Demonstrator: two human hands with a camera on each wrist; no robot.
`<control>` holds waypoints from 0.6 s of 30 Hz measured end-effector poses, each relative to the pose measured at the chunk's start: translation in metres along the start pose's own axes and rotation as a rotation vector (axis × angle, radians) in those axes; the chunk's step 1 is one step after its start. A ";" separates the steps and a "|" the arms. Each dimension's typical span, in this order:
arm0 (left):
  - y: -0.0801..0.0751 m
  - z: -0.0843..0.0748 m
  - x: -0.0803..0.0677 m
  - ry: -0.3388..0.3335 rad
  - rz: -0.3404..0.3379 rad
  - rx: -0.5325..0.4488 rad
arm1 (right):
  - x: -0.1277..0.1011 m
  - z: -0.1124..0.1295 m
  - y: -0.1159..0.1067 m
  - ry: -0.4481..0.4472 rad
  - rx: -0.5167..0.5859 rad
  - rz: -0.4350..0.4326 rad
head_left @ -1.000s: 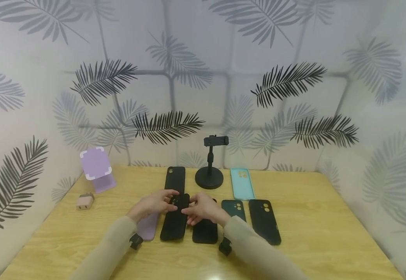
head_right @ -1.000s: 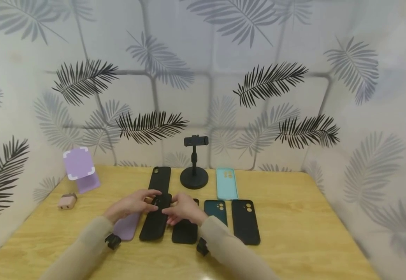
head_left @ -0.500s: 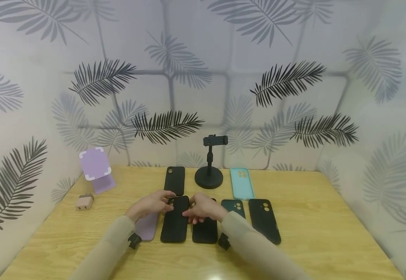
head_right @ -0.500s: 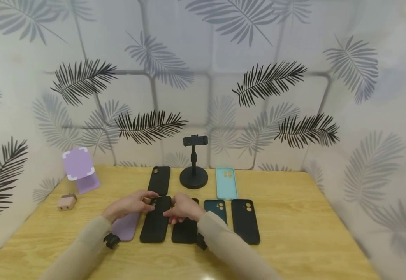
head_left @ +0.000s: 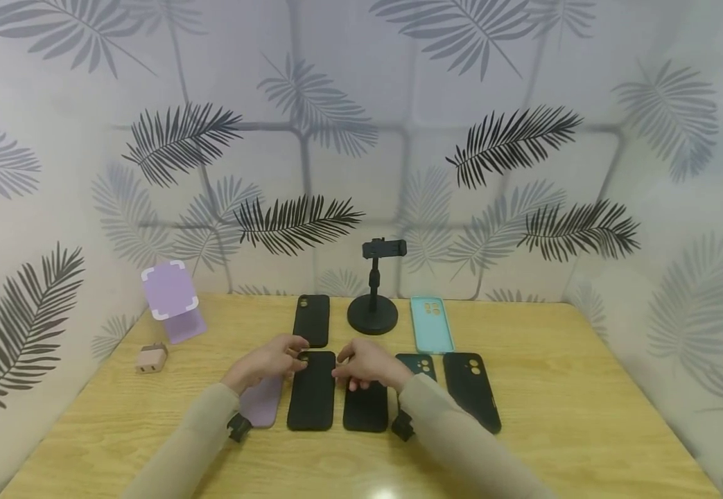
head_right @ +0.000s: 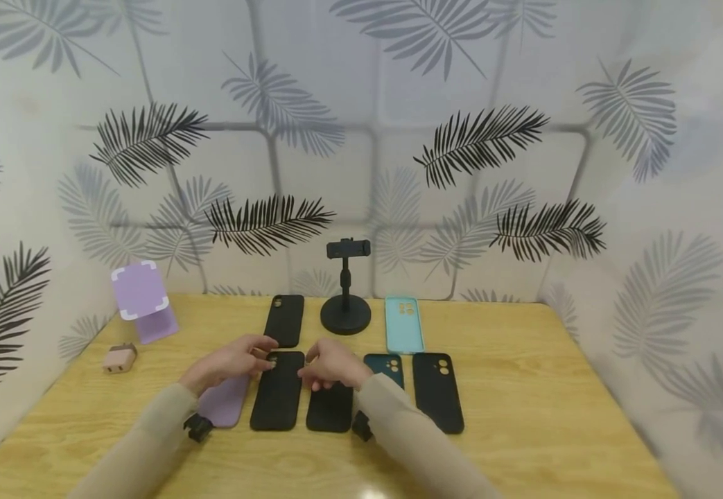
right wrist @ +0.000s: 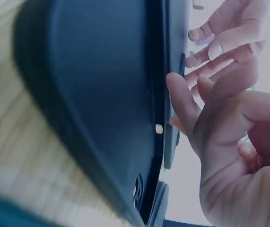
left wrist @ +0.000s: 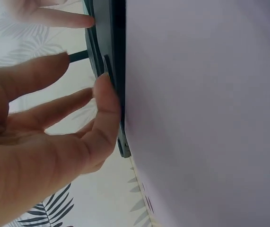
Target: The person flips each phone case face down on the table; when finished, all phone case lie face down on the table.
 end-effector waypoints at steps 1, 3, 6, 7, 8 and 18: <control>-0.001 0.000 0.001 0.007 -0.013 -0.005 | -0.001 -0.001 -0.003 -0.010 0.017 -0.001; -0.003 -0.002 0.004 0.017 -0.048 -0.014 | -0.004 -0.005 -0.010 -0.027 0.058 -0.003; -0.003 -0.005 0.009 0.045 -0.087 -0.056 | -0.007 -0.012 -0.021 -0.038 0.110 -0.011; -0.002 -0.006 0.010 0.052 -0.098 -0.071 | -0.008 -0.016 -0.024 -0.035 0.125 -0.015; -0.001 -0.008 0.011 0.055 -0.110 -0.080 | -0.010 -0.019 -0.027 -0.030 0.140 -0.017; 0.028 -0.025 0.013 0.076 -0.081 -0.169 | -0.030 -0.042 -0.052 -0.024 0.167 -0.105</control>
Point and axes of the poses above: each hand's wrist, its own x-axis towards the middle knuckle, its own y-axis out of the palm, z = x × y, the point moved 7 cm from there along x, towards the middle knuckle, and after that the axes turned 12 degrees about y, right-handed, at the moved point
